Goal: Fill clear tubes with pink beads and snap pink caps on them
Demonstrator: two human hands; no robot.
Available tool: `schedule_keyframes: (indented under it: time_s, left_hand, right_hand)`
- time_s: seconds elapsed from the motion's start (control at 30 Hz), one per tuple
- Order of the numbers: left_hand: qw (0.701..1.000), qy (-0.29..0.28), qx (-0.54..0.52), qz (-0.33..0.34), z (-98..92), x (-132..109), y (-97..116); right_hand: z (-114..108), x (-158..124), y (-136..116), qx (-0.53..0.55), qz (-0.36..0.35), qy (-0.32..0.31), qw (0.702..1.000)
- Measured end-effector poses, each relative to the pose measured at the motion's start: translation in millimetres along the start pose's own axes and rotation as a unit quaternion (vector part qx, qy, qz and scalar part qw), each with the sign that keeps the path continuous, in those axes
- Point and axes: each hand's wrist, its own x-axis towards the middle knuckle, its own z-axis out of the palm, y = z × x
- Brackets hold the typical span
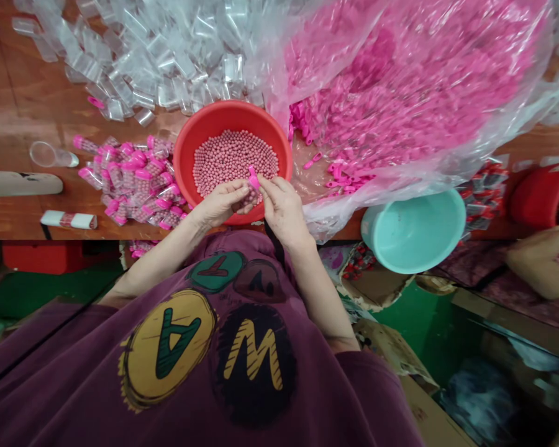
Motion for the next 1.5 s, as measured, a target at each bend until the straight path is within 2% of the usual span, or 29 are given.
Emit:
schedule_keyframes:
  time_s: [0.17, 0.27, 0.4, 0.53, 0.7, 0.83, 1.0, 1.33, 1.5]
  left_hand:
    - [0.999, 0.022, 0.044, 0.007, -1.4, -1.5, -5.2]
    - [0.998, 0.011, 0.061, 0.018, -2.0, -1.4, -7.0]
    - [0.999, 0.001, 0.047, -0.003, -3.0, -2.5, -5.1]
    - [0.998, 0.009, 0.054, -0.007, -2.8, -4.6, -3.1]
    - [0.998, 0.024, 0.058, -0.02, -0.8, -5.5, -4.2]
    - [0.998, 0.009, 0.057, -0.02, 1.5, -6.5, -1.1]
    - [0.999, 0.017, 0.032, -0.038, 5.6, -8.7, 4.2]
    - [1.0, -0.004, 0.026, 0.001, 3.0, -5.5, -3.4]
    - [0.997, 0.002, 0.072, 0.028, 6.4, -4.9, 1.6]
  right_hand:
    - [4.5, -7.4, 5.9, -0.037, -0.017, -0.02, 0.999]
    - [4.6, -8.6, 8.1, -0.044, -0.012, -0.028, 0.999]
    - [6.8, -9.9, 6.6, -0.067, -0.012, -0.012, 0.998]
    - [7.4, -11.1, 3.3, -0.023, -0.002, -0.021, 1.0]
    - [5.9, -11.5, 2.4, -0.039, 0.0, -0.015, 0.999]
    - [4.4, -10.4, 0.9, 0.028, 0.031, 0.0, 0.999]
    - [0.8, -10.7, -2.9, 0.068, 0.053, 0.019, 0.996]
    - [6.3, -13.7, -9.8, 0.054, 0.046, 0.027, 0.997]
    - [5.0, -16.8, -10.7, 0.022, 0.015, -0.012, 1.0]
